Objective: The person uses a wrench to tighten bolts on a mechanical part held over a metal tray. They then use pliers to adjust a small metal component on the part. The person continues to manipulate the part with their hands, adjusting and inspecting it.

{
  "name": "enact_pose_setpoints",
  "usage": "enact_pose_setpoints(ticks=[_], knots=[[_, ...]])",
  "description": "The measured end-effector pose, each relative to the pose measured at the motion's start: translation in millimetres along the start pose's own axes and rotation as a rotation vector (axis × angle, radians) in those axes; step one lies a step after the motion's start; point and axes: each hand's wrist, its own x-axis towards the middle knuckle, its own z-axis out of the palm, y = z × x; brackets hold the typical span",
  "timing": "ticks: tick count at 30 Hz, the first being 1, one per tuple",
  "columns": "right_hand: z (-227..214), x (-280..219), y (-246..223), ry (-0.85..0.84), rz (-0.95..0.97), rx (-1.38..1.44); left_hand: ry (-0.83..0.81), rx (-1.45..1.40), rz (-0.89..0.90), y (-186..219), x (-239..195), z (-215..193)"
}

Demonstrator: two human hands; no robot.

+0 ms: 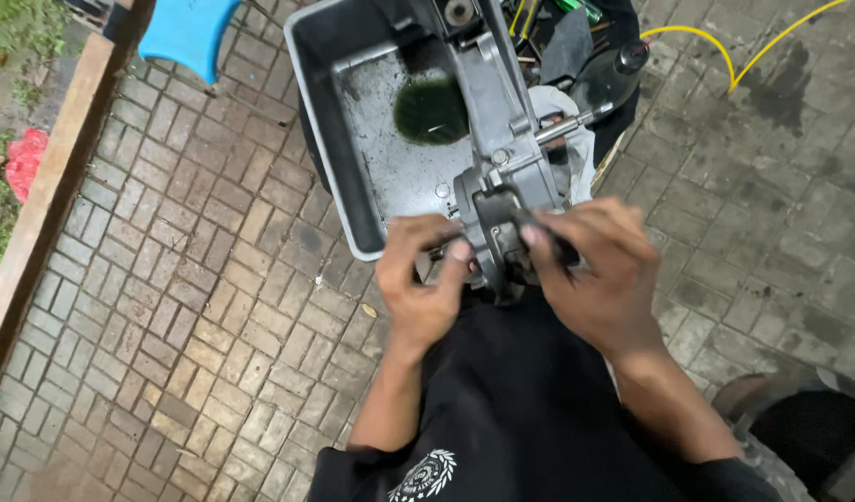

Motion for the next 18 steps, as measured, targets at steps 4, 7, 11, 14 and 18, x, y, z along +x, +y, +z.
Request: enact_pose_setpoints(ticks=[4, 7, 11, 14, 18], knots=[[25, 9, 9, -0.086, -0.103, -0.217, -0.019, 0.055, -0.086, -8, 2, 14], [41, 5, 12, -0.066, -0.155, -0.382, -0.139, -0.041, -0.205, -12, -6, 26], [47, 5, 18, -0.069, -0.179, -0.456, -0.206, -0.104, -0.209, -25, -15, 35], [36, 5, 16, -0.16, -0.184, -0.429, -0.185, -0.106, -0.203, -28, -15, 37], [32, 8, 18, -0.207, -0.2, -0.428, -0.174, -0.111, -0.197, -28, -15, 37]])
